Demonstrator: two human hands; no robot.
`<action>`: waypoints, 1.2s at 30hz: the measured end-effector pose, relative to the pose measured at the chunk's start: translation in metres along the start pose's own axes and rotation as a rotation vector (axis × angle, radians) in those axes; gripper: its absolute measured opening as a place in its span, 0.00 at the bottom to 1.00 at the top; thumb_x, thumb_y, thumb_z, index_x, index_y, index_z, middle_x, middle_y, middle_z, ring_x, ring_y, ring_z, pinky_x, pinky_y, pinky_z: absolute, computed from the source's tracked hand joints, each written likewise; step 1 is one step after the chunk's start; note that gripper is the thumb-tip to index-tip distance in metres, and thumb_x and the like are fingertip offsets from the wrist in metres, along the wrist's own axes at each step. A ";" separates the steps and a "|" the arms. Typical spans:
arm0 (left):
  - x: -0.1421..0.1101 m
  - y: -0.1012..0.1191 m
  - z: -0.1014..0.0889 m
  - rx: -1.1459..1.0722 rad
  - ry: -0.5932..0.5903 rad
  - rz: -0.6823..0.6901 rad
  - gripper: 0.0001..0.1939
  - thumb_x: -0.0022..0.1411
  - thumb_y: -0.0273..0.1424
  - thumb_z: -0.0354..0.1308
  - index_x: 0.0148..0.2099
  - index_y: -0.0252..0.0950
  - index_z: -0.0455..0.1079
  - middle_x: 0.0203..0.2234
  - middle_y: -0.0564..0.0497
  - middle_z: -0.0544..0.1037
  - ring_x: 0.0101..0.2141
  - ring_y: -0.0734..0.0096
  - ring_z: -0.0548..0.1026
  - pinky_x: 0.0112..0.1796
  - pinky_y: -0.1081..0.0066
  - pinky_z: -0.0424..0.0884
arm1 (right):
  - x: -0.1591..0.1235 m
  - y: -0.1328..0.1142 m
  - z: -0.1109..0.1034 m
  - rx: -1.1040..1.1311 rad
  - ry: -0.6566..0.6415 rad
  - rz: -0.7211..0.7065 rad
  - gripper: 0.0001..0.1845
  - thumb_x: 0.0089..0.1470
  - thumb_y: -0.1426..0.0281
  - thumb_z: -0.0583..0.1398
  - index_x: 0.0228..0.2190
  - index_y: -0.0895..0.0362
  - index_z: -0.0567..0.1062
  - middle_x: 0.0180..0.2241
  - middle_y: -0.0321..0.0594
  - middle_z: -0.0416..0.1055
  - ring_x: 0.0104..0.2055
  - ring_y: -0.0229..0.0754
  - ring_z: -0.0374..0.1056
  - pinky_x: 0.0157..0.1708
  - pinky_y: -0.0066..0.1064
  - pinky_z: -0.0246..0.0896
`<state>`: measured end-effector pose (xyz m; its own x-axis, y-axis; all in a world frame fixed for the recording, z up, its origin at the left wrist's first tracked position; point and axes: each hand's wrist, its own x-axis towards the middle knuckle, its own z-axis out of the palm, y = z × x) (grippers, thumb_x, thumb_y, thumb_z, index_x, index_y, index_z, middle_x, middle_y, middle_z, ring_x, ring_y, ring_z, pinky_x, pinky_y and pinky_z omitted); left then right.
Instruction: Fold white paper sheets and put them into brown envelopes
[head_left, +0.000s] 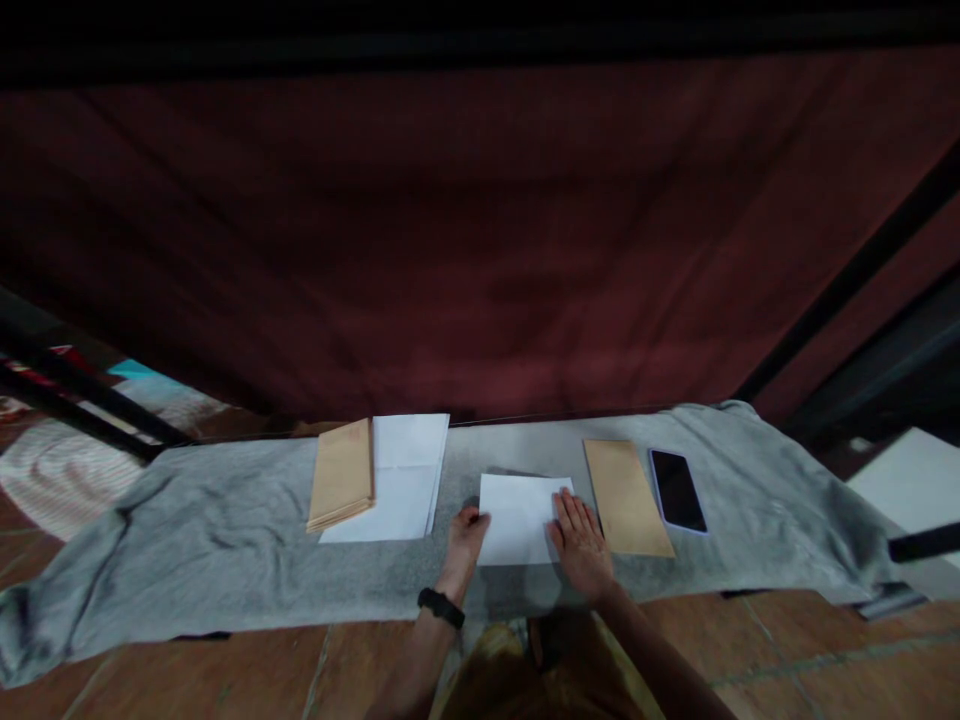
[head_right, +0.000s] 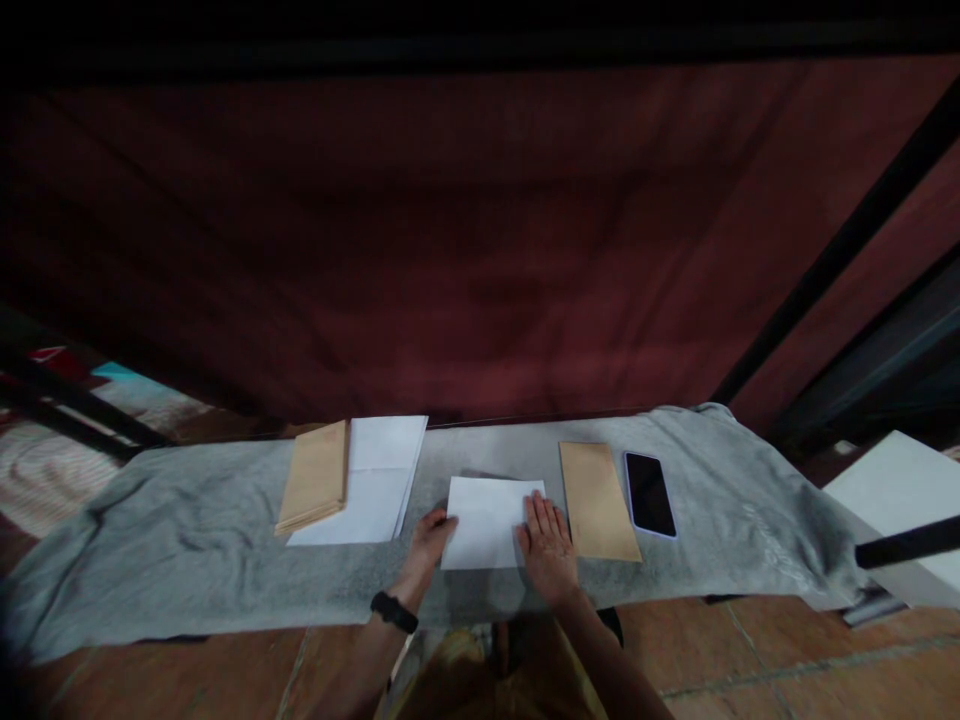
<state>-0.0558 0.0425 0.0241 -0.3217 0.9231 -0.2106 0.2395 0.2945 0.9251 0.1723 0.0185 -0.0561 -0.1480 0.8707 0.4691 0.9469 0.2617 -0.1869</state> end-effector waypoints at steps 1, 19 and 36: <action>-0.002 0.003 -0.001 -0.016 -0.001 0.005 0.09 0.48 0.37 0.62 0.24 0.38 0.68 0.18 0.56 0.72 0.23 0.68 0.72 0.26 0.71 0.67 | 0.000 0.000 0.000 0.006 0.002 -0.003 0.31 0.69 0.62 0.47 0.69 0.56 0.51 0.67 0.49 0.58 0.66 0.50 0.59 0.64 0.46 0.52; -0.043 0.088 -0.034 0.364 0.150 0.879 0.11 0.72 0.34 0.48 0.44 0.41 0.73 0.39 0.49 0.79 0.42 0.64 0.76 0.46 0.65 0.71 | 0.011 0.010 -0.004 0.411 0.012 0.207 0.38 0.64 0.65 0.49 0.71 0.51 0.41 0.66 0.48 0.59 0.66 0.50 0.60 0.60 0.48 0.63; -0.103 -0.002 -0.011 0.856 -0.479 0.842 0.21 0.63 0.22 0.58 0.57 0.44 0.69 0.50 0.52 0.78 0.52 0.64 0.74 0.59 0.58 0.65 | -0.061 0.031 -0.047 0.566 -0.154 -0.169 0.27 0.60 0.77 0.52 0.56 0.46 0.74 0.58 0.42 0.71 0.61 0.47 0.66 0.61 0.46 0.64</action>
<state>-0.0328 -0.0556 0.0474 0.5301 0.8443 0.0787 0.7711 -0.5186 0.3694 0.2242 -0.0455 -0.0502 -0.3627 0.8369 0.4099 0.6142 0.5455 -0.5702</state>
